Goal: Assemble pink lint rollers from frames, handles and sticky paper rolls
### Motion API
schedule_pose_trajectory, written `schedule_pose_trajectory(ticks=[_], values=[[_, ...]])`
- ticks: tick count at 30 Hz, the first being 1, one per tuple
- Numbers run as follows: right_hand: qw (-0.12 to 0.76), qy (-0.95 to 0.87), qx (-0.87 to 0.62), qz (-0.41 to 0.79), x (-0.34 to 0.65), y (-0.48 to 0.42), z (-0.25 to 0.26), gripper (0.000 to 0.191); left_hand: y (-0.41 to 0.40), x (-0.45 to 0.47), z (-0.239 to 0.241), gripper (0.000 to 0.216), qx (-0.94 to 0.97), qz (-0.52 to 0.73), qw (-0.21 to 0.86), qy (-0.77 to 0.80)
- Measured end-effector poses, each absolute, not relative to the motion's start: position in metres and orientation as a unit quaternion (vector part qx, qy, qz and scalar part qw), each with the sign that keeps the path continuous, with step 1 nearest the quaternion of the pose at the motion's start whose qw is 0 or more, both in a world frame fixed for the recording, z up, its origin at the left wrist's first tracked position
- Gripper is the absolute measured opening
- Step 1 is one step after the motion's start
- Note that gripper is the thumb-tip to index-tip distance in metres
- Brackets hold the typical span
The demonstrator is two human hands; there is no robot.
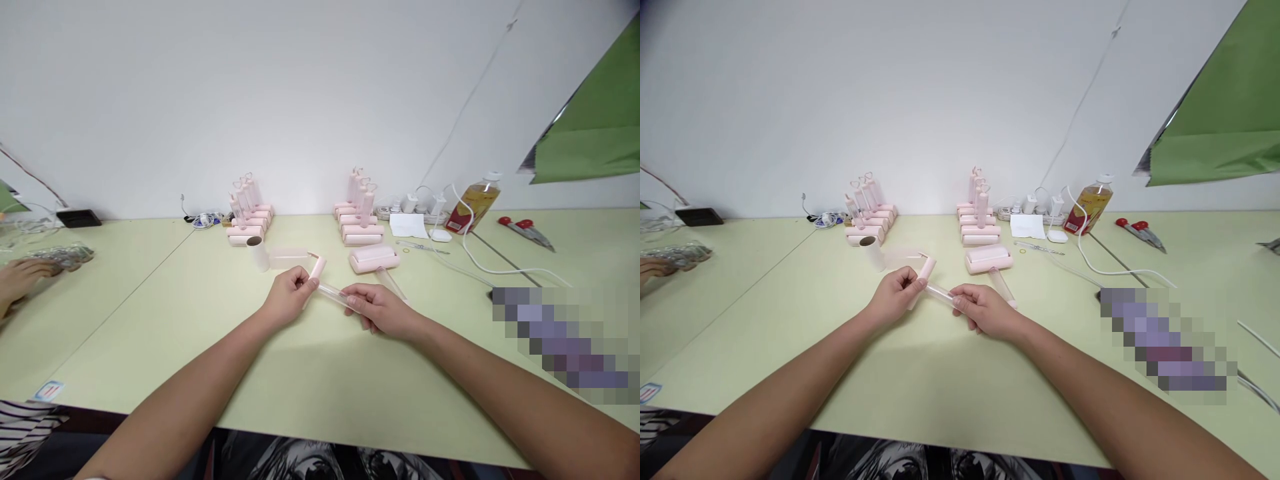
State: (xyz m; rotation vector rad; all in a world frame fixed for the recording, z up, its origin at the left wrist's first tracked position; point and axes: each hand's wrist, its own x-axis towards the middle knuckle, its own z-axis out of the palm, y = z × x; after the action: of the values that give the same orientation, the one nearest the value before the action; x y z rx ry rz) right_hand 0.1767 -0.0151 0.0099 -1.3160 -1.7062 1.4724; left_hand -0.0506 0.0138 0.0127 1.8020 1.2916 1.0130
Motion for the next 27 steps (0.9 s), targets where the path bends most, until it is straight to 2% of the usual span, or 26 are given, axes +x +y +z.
schedule_pose_trajectory(ticks=[9, 27], values=[[0.281, -0.636, -0.468, 0.546, 0.1811, -0.0100, 0.0051, 0.050, 0.0110, -0.0502, 0.0134, 0.029, 0.707, 0.412, 0.337, 0.466], [0.295, -0.558, -0.446, 0.635, 0.1797, -0.0119, 0.0063, 0.050, 0.0114, -0.0522, 0.0105, 0.031, 0.697, 0.427, 0.378, 0.434]])
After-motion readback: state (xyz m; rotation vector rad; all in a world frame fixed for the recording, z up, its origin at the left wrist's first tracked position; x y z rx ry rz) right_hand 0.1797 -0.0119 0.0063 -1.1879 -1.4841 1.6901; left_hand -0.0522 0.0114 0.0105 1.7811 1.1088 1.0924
